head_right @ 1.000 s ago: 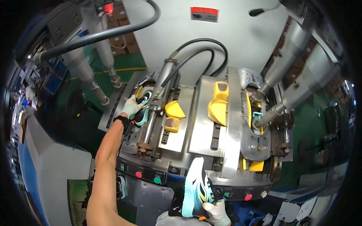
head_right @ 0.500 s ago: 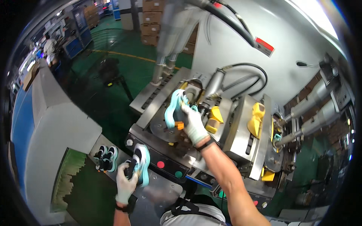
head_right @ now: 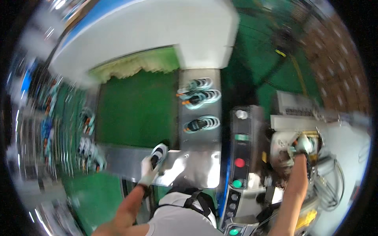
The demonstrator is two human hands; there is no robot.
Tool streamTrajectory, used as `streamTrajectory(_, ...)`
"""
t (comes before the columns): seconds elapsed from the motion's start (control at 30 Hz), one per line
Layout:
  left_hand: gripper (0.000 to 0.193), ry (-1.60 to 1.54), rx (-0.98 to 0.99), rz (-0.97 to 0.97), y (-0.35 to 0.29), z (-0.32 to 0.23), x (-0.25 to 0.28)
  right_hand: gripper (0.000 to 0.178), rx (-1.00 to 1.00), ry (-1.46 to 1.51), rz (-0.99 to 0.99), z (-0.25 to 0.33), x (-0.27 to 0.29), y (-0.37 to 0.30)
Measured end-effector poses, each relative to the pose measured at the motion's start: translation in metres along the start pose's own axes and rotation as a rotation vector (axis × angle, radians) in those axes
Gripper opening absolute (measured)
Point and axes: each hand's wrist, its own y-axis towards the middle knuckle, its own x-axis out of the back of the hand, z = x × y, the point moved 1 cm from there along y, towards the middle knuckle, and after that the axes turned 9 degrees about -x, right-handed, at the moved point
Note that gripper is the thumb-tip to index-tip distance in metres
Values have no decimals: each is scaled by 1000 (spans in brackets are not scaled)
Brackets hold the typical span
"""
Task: Operating a shoe lasting machine and managing shoes on a conveyor belt.
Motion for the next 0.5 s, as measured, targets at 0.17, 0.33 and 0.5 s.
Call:
streamTrajectory(0.17, 52, 31, -93, -254, -27, 51, -30, 38, 35, 806, 319, 14, 19, 9)
streamTrajectory(0.33, 60, 100, -51, -239, -72, 76, -1, 68, 190, 647, 82, 160, 0, -264)
streamTrajectory(0.5, 62, -270, -277, -140, -1, 58, 48, 86, 266, -255, -179, 160, -48, -502)
